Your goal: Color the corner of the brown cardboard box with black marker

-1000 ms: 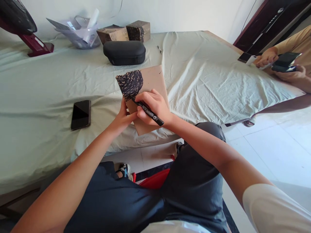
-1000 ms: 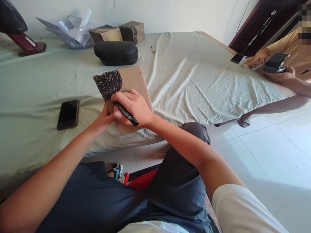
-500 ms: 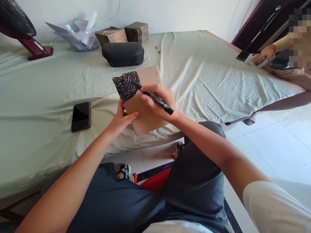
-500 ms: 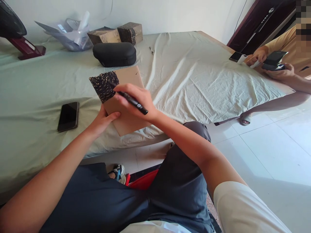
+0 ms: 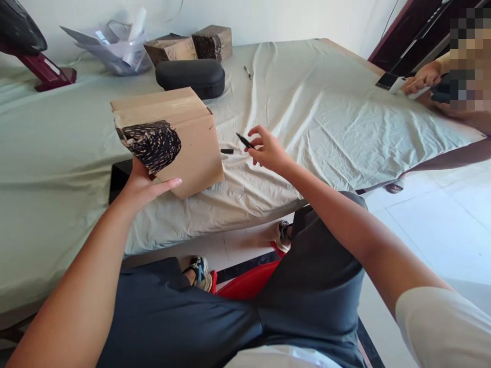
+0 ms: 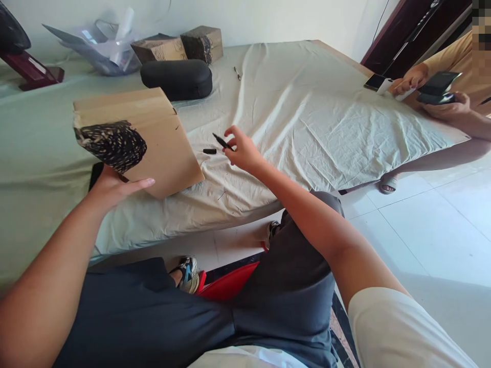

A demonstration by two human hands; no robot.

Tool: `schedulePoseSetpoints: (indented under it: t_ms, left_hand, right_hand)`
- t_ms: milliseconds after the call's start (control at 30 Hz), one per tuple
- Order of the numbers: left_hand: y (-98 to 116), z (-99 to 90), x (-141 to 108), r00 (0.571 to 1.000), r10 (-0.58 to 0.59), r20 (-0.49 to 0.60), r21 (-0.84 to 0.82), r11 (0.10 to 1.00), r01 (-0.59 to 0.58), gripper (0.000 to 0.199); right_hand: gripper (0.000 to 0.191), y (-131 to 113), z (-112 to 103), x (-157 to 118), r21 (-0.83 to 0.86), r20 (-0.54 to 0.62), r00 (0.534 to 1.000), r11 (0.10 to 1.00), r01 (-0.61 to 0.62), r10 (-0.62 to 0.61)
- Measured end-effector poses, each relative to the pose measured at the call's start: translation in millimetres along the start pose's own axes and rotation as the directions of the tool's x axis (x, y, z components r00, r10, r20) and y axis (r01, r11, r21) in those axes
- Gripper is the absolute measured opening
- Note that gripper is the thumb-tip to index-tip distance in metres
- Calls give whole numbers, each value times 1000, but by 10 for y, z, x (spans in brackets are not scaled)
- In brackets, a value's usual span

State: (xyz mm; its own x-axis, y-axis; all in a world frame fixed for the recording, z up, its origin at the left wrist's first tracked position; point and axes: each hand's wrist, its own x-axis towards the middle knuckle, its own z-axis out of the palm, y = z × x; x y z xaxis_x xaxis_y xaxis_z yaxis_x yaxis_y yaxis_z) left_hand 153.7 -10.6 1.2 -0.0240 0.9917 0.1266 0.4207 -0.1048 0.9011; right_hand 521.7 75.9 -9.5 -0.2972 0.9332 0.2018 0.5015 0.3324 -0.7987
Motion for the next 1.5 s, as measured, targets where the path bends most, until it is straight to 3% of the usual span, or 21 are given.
schedulePoseSetpoints:
  t_ms: [133,267,433,667,800,1133,1300,1500]
  left_hand:
    - [6,6,13,1000,-1,17,35,999,0,136]
    - [-11,4,11,1000,-5,7,18,1000,5,141]
    - [-70,-4,19,1000,12,-8,24,1000,-12,138]
    - [-91,16,20,999,29,-20,34,999,-28,132]
    - [-93,36,21,1000,21,-12,10,1000,-21,134]
    - [-61,41,10,1000,12,-11,-2,1000,-12,123]
    - [-61,51,11,1000,12,-11,-17,1000,-12,123]
    - [-104,27,17,999,35,17,-32,999,-34,124]
  right_hand:
    - [44,-44,147,41,-481,42,994,874,-68,101]
    - [49,-60,244,187,-618,56,972,772,-148,230]
    - [49,29,422,345,-622,101,967,774,-121,232]
    - [51,130,699,464,-562,143,985,827,-4,101]
    - [45,149,783,475,-590,125,989,807,8,82]
    - [42,217,718,531,-569,142,989,821,48,41]
    - [48,245,710,521,-666,120,992,744,53,37]
    - [67,204,664,532,-654,249,957,755,50,152]
